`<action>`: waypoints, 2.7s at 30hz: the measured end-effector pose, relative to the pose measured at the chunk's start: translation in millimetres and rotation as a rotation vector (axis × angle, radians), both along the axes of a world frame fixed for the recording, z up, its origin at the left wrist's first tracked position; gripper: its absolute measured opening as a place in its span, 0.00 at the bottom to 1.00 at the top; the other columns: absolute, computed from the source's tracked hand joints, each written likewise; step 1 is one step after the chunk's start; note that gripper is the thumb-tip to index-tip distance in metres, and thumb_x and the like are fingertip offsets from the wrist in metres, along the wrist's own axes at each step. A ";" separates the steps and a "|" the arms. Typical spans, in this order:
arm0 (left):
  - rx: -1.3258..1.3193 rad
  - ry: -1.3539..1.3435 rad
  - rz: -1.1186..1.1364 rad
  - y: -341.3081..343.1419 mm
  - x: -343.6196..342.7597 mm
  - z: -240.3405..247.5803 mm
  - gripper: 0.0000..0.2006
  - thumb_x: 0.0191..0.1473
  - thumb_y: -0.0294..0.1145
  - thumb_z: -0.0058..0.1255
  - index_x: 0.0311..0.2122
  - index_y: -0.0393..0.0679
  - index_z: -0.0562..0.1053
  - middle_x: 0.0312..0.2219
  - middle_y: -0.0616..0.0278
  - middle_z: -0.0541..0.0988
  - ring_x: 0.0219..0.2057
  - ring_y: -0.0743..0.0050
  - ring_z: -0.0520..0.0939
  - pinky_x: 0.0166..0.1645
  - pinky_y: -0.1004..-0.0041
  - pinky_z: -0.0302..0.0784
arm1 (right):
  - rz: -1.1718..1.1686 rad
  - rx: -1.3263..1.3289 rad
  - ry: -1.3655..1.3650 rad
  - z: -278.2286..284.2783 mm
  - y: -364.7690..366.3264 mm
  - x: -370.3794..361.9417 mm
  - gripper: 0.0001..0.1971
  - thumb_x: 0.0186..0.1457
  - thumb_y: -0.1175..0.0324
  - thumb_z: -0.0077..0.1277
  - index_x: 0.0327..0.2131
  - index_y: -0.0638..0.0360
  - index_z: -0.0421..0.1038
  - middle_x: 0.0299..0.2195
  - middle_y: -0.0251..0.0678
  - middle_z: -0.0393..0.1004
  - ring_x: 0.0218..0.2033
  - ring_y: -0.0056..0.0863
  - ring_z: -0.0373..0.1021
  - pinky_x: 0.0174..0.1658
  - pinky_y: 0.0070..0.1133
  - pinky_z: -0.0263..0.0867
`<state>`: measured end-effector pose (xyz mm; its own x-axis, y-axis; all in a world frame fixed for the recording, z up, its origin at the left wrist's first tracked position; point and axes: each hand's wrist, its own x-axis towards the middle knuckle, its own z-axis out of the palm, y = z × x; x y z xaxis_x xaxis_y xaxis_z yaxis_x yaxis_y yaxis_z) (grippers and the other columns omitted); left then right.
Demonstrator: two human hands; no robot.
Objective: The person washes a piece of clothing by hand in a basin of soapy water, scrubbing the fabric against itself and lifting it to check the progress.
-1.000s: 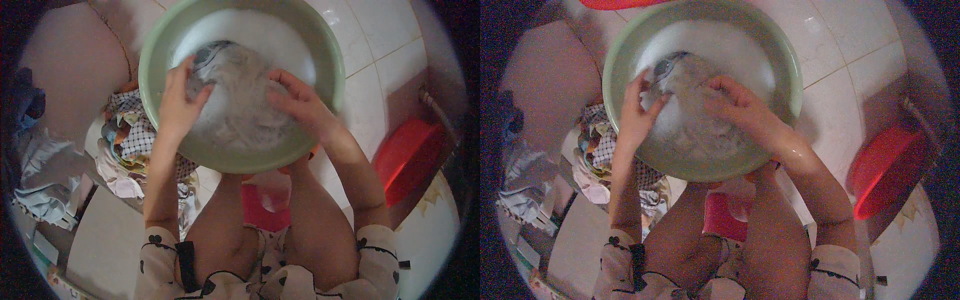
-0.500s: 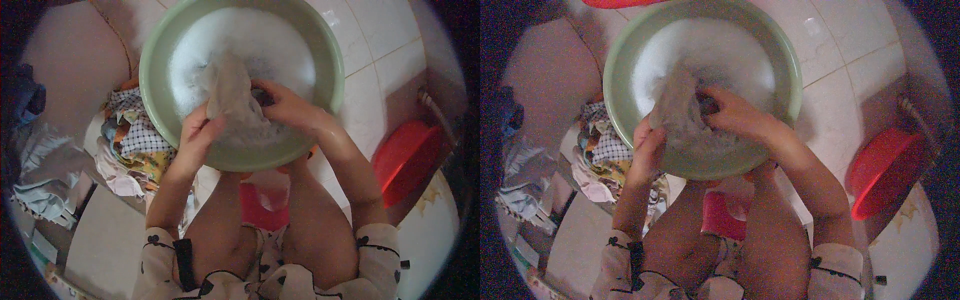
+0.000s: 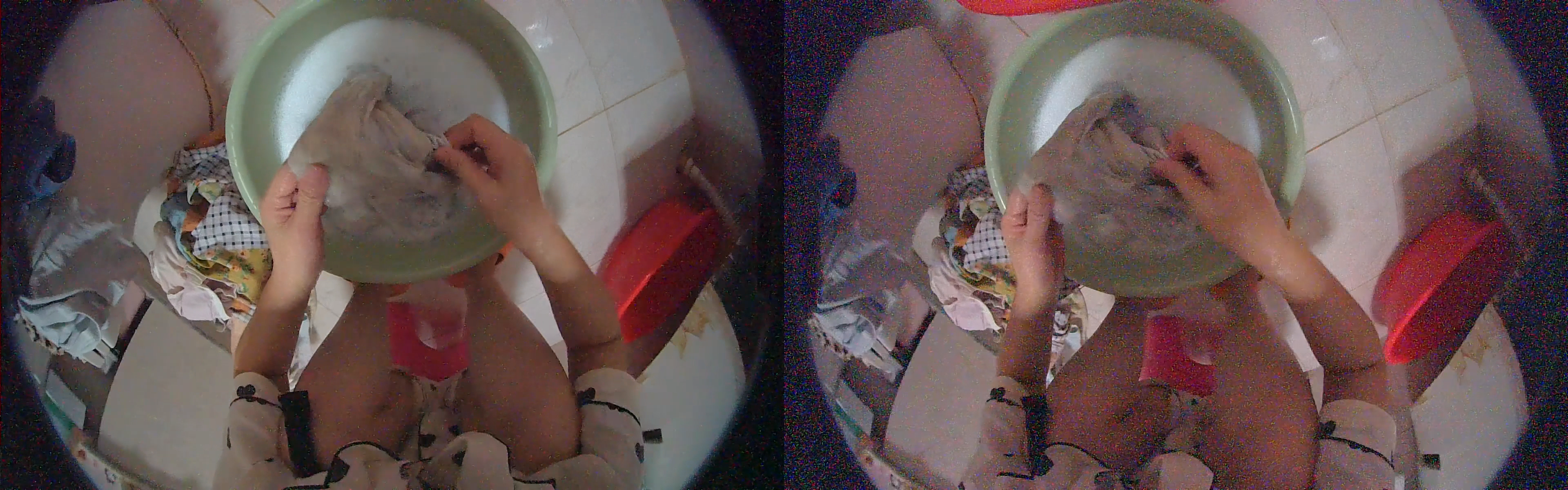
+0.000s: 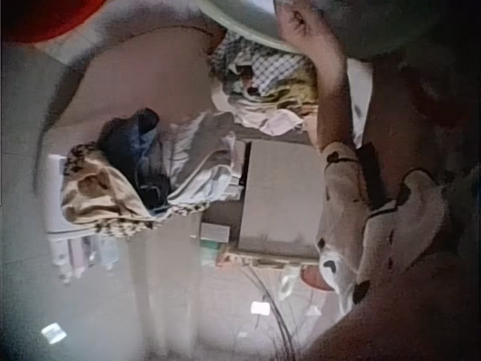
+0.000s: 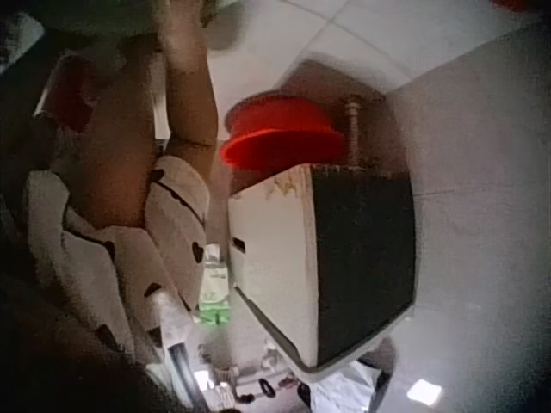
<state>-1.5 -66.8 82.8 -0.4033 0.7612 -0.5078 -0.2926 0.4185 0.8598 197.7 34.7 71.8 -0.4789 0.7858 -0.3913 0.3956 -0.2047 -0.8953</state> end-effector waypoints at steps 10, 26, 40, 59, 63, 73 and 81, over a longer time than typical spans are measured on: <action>-0.055 -0.247 -0.026 2.7 15.0 -3.5 0.17 0.56 0.27 0.36 0.51 0.38 0.59 0.41 0.62 0.71 0.40 0.81 0.70 0.44 0.80 0.65 | 0.131 0.293 -0.174 -10.7 -12.2 -10.8 0.08 0.49 0.67 0.46 0.33 0.58 0.67 0.27 0.43 0.69 0.30 0.44 0.67 0.35 0.32 0.63; -0.254 -0.066 0.066 -21.3 -6.4 -21.4 0.15 0.55 0.29 0.38 0.48 0.38 0.64 0.39 0.66 0.72 0.39 0.82 0.71 0.43 0.80 0.66 | -0.325 -0.745 0.434 -31.6 6.4 2.7 0.03 0.53 0.71 0.42 0.32 0.57 0.65 0.34 0.28 0.67 0.35 0.18 0.64 0.39 0.18 0.61; -0.175 -0.518 0.128 -26.4 -8.9 -1.7 0.16 0.50 0.26 0.37 0.46 0.38 0.64 0.40 0.62 0.71 0.40 0.73 0.70 0.47 0.76 0.61 | -0.144 -0.495 0.171 26.1 7.3 27.5 0.14 0.54 0.60 0.42 0.38 0.60 0.61 0.32 0.31 0.65 0.35 0.18 0.60 0.40 0.15 0.57; -0.204 0.134 -0.466 1.1 -3.1 -68.2 0.14 0.49 0.34 0.50 0.39 0.40 0.68 0.23 0.70 0.72 0.24 0.86 0.68 0.28 0.83 0.64 | -0.317 -1.094 0.407 -25.6 -22.5 5.8 0.19 0.51 0.72 0.44 0.49 0.63 0.58 0.42 0.34 0.66 0.44 0.22 0.62 0.48 0.21 0.59; -0.336 -0.020 -0.458 4.8 -2.6 -64.6 0.13 0.48 0.34 0.51 0.38 0.40 0.68 0.23 0.70 0.72 0.23 0.85 0.68 0.27 0.82 0.64 | -0.512 -1.473 0.520 -25.0 -16.6 -2.6 0.20 0.51 0.74 0.42 0.50 0.63 0.57 0.44 0.36 0.65 0.44 0.24 0.64 0.48 0.23 0.60; -0.237 -0.597 -0.066 -7.1 19.7 -39.3 0.13 0.52 0.33 0.44 0.43 0.41 0.66 0.34 0.66 0.72 0.37 0.80 0.71 0.41 0.79 0.66 | 0.037 -0.939 0.254 -48.3 -49.6 -17.6 0.22 0.41 0.68 0.54 0.43 0.64 0.65 0.39 0.38 0.70 0.40 0.28 0.67 0.44 0.22 0.61; -0.211 -0.913 0.127 -11.6 23.0 -24.2 0.17 0.53 0.34 0.42 0.48 0.41 0.62 0.42 0.61 0.70 0.45 0.72 0.70 0.50 0.71 0.65 | 0.030 -0.765 0.134 -37.5 -54.4 -27.5 0.16 0.46 0.67 0.50 0.40 0.63 0.66 0.37 0.38 0.71 0.39 0.28 0.67 0.44 0.23 0.62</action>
<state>21.5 -78.5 58.6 0.1444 0.5954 -0.7904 -0.8691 0.4582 0.1864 170.2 -19.8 34.2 -0.5774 0.3060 -0.7569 0.3090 -0.7762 -0.5495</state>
